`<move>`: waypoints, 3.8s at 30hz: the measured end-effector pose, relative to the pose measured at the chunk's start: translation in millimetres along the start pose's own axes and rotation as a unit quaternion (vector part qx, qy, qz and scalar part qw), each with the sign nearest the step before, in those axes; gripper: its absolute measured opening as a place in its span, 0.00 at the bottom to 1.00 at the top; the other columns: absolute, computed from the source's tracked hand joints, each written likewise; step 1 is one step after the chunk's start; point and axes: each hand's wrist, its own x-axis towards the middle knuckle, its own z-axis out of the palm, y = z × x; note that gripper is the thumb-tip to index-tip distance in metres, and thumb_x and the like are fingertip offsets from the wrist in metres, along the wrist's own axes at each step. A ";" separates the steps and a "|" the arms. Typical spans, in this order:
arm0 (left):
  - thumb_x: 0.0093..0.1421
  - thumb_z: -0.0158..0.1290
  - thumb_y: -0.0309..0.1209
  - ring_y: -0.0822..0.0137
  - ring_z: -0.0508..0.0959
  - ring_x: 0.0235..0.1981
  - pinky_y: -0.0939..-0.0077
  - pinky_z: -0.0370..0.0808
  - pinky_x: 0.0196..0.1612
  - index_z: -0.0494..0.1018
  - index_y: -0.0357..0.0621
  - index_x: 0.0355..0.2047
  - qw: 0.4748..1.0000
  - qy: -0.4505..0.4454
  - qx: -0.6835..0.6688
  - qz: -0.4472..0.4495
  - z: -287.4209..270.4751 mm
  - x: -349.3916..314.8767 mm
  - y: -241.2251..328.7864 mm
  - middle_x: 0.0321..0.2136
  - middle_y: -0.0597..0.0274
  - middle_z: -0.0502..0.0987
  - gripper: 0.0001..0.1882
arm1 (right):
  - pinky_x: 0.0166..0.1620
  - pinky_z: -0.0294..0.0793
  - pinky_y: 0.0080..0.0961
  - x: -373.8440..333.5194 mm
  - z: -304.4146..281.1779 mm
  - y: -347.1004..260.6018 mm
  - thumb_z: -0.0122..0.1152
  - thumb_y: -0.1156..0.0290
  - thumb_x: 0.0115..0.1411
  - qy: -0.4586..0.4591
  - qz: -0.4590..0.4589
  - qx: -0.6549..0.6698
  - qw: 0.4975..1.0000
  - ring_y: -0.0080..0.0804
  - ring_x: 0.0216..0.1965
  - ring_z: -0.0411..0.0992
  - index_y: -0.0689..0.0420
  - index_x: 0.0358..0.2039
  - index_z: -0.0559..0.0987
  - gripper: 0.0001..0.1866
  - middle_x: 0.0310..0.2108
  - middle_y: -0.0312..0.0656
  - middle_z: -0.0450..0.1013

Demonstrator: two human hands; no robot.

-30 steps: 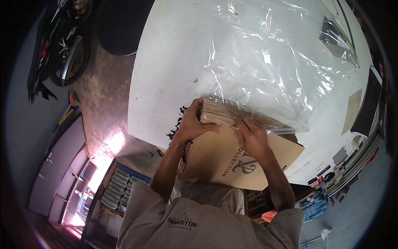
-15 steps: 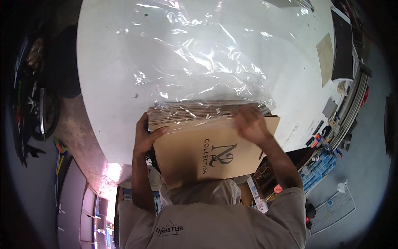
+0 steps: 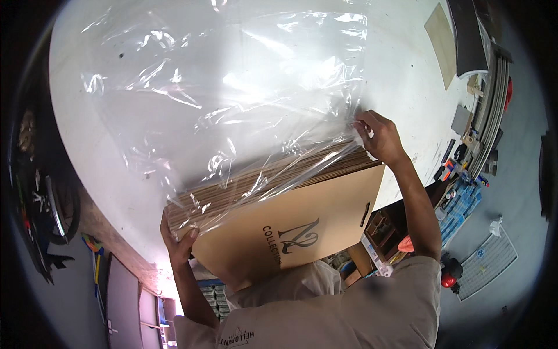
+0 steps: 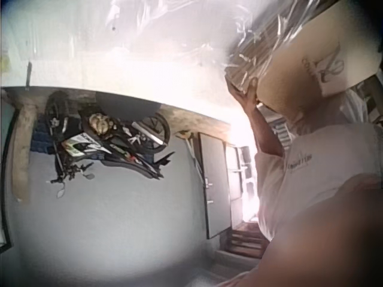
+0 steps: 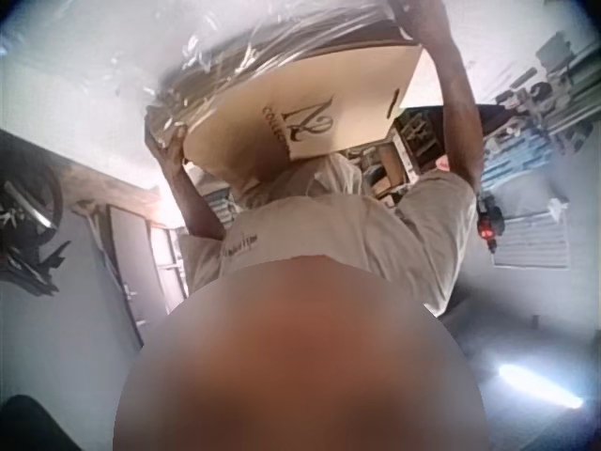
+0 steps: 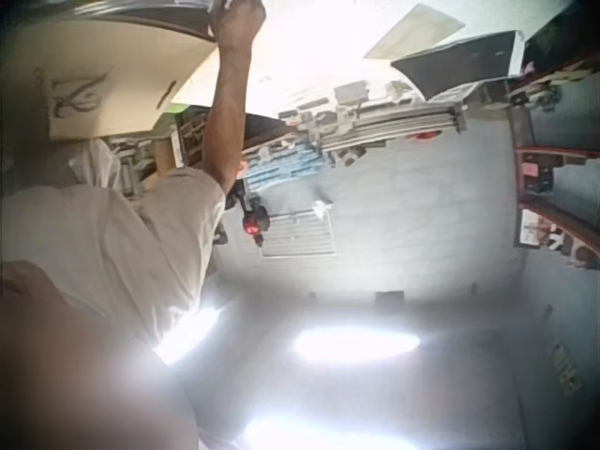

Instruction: The person stacks flat cardboard pieces on a white table, aligns them, and then wraps the stack in a clear plastic bag. The person adjusts the plastic and smooths it over the stack.

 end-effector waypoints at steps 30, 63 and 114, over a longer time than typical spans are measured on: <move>0.56 0.60 0.40 0.48 0.76 0.54 0.54 0.77 0.54 0.55 0.34 0.67 0.997 -0.027 -0.038 0.061 -28.3 -2.2 -27.5 0.57 0.42 0.71 0.43 | 0.36 0.70 0.17 -19.6 20.8 38.8 0.42 0.88 0.53 -0.185 0.191 0.452 0.852 0.18 0.36 0.72 0.64 0.52 0.78 0.26 0.39 0.38 0.78; 0.55 0.60 0.37 0.51 0.71 0.58 0.55 0.67 0.62 0.59 0.32 0.65 0.995 0.067 -0.004 0.077 -20.5 20.9 -41.0 0.58 0.46 0.69 0.40 | 0.32 0.79 0.34 -52.3 66.2 88.7 0.66 0.81 0.46 0.178 -0.279 0.094 0.939 0.43 0.33 0.77 0.67 0.41 0.78 0.18 0.39 0.52 0.75; 0.48 0.66 0.60 0.26 0.23 0.70 0.30 0.28 0.69 0.27 0.28 0.70 0.710 0.148 0.664 0.184 181.4 -24.7 -3.3 0.68 0.19 0.23 0.74 | 0.45 0.73 0.33 -44.6 4.6 92.1 0.84 0.56 0.39 -0.332 0.011 0.330 0.884 0.35 0.44 0.70 0.57 0.51 0.70 0.42 0.37 0.40 0.68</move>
